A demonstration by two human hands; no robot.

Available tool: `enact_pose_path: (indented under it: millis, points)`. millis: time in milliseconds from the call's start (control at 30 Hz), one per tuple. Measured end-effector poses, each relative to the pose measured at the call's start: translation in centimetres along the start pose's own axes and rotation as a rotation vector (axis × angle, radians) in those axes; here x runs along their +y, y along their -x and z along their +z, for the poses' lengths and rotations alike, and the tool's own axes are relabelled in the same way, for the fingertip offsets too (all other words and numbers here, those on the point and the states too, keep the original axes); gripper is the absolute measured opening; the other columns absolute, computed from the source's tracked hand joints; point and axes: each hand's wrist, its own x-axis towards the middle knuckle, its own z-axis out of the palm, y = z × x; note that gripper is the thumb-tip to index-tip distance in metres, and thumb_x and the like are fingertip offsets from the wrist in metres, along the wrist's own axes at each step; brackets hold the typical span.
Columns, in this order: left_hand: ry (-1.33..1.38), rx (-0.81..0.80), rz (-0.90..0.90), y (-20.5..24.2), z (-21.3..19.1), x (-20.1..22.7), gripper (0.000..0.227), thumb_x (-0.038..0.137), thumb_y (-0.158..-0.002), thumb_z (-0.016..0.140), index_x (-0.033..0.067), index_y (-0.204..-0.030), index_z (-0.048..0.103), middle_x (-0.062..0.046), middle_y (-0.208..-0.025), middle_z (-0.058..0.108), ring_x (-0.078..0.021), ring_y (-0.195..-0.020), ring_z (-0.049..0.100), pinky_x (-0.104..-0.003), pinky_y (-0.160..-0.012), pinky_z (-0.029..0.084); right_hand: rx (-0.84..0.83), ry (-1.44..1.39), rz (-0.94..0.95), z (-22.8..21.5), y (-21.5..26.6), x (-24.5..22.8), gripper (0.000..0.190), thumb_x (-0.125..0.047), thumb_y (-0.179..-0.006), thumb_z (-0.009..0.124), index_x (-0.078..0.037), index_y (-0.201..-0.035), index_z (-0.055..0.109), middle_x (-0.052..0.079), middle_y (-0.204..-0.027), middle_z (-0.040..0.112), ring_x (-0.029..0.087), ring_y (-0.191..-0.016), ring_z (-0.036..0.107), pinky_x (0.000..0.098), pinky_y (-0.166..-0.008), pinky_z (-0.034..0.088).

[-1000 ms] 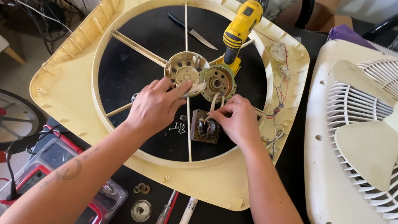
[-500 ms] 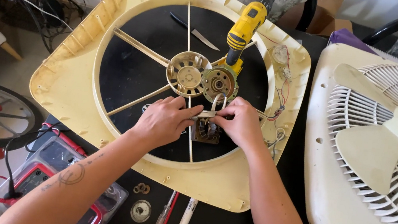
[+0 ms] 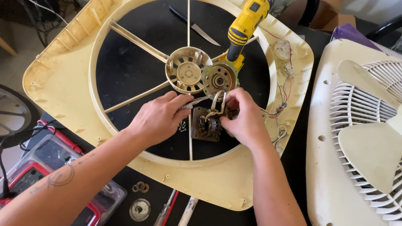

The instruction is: Inspecting and disassembling a fan motor assembly using a multimeter and hand tools.

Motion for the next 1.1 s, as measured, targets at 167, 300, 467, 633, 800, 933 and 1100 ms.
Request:
enact_pose_path:
  millis: [167,300,467,633,800,933,1100]
  points:
    - [0.004,-0.017,0.002,0.7,-0.4,0.2,0.038,0.045,-0.106,0.056,0.0227,-0.136,0.064,-0.003,-0.092,0.061,-0.0335,-0.085,0.072,-0.047,-0.070,0.062,0.010,0.112,-0.097,0.6,-0.2,0.9,0.026,-0.012,-0.075,0.083,-0.023,-0.097,0.076,0.000,-0.099,0.066,0.025,-0.101,0.072,0.0398,-0.090,0.060]
    - [0.006,-0.057,-0.008,1.3,-1.2,0.8,0.037,0.043,-0.106,0.057,0.0201,-0.134,0.065,-0.003,-0.090,0.062,-0.0319,-0.084,0.073,-0.045,-0.071,0.062,0.050,0.195,-0.113,1.1,-0.3,1.1,0.012,-0.021,-0.080,0.082,-0.027,-0.090,0.080,-0.001,-0.098,0.064,0.026,-0.104,0.069,0.0406,-0.089,0.060]
    - [-0.007,-0.078,-0.012,1.7,-1.5,1.0,0.036,0.041,-0.105,0.058,0.0200,-0.133,0.066,-0.003,-0.090,0.063,-0.0309,-0.083,0.073,-0.045,-0.071,0.063,0.070,0.236,-0.112,1.6,-0.2,1.2,0.010,-0.030,-0.080,0.082,-0.027,-0.090,0.080,-0.003,-0.097,0.063,0.022,-0.106,0.067,0.0386,-0.089,0.060]
    - [-0.004,-0.089,-0.013,2.0,-1.8,1.0,0.036,0.041,-0.105,0.059,0.0189,-0.132,0.067,-0.004,-0.090,0.064,-0.0316,-0.084,0.073,-0.046,-0.072,0.063,0.079,0.224,-0.171,1.8,-0.3,1.1,0.007,-0.029,-0.082,0.082,-0.026,-0.088,0.081,-0.001,-0.093,0.061,0.026,-0.101,0.068,0.0407,-0.086,0.061]
    - [-0.042,-0.070,0.015,1.9,-2.3,1.2,0.037,0.044,-0.105,0.058,0.0197,-0.132,0.067,-0.005,-0.092,0.064,-0.0341,-0.086,0.073,-0.048,-0.073,0.063,0.070,0.178,-0.154,2.0,-0.4,1.4,0.007,-0.028,-0.083,0.080,-0.025,-0.090,0.081,-0.002,-0.094,0.061,0.025,-0.100,0.067,0.0415,-0.084,0.061]
    - [-0.095,-0.060,0.043,1.5,-3.4,1.6,0.037,0.042,-0.107,0.053,0.0186,-0.132,0.066,-0.007,-0.093,0.066,-0.0365,-0.087,0.073,-0.051,-0.074,0.063,0.050,0.182,-0.153,1.9,-0.5,1.6,0.009,-0.028,-0.083,0.079,-0.025,-0.092,0.081,-0.002,-0.095,0.062,0.026,-0.100,0.068,0.0433,-0.083,0.061]
    - [-0.420,-0.207,0.112,-0.4,-4.5,1.8,0.036,0.045,-0.108,0.039,0.0218,-0.104,0.066,0.001,-0.079,0.065,-0.0260,-0.082,0.074,-0.041,-0.075,0.060,0.018,0.145,-0.218,1.3,-0.4,1.8,0.009,-0.019,-0.086,0.078,-0.023,-0.093,0.080,-0.002,-0.096,0.061,0.032,-0.093,0.073,0.0444,-0.080,0.062]
